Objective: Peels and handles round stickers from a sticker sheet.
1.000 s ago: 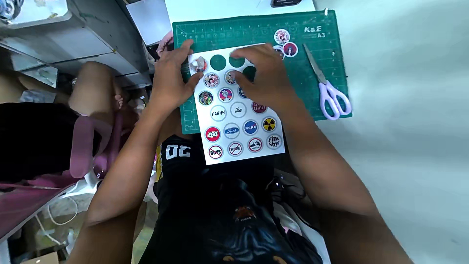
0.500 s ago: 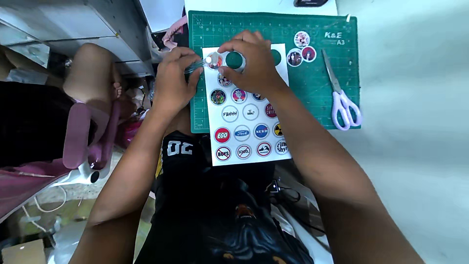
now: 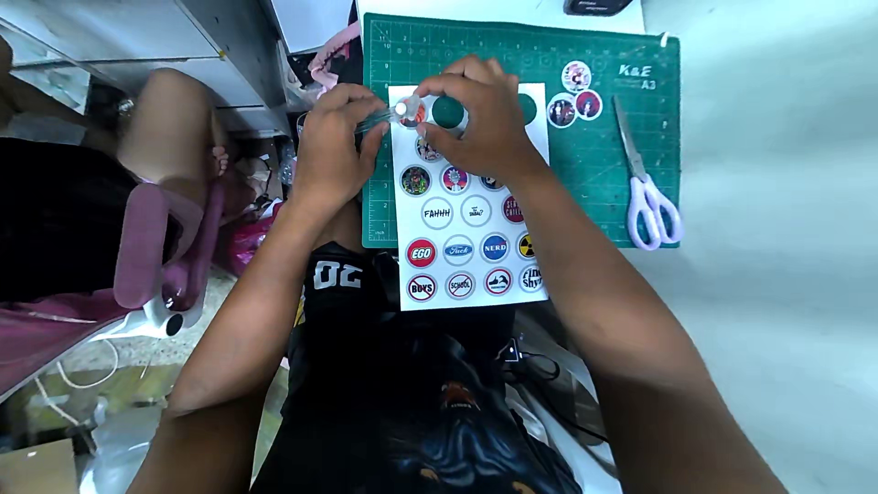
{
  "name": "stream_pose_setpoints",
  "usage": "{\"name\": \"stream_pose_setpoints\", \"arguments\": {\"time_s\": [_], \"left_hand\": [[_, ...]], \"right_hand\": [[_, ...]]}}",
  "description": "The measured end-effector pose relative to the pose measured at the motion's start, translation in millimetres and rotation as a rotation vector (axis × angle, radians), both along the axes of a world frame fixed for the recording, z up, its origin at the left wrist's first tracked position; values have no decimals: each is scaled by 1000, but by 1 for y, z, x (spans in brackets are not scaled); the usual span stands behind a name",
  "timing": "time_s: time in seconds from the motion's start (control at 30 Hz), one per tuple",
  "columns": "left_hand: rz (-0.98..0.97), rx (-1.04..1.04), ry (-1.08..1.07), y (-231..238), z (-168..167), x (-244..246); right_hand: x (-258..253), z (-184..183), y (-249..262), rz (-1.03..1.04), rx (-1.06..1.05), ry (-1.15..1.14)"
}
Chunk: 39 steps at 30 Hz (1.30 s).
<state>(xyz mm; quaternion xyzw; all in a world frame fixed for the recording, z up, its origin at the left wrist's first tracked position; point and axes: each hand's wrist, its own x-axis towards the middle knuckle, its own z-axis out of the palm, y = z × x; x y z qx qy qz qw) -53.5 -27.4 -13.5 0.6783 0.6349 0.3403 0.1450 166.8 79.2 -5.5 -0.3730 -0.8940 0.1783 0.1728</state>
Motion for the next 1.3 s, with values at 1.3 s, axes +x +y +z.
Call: {"name": "stream_pose_setpoints", "arguments": {"time_s": [1.3], "left_hand": [[4,-208,493,-40,32,85]], "right_hand": [[1,8,4,41,-89,1]]}}
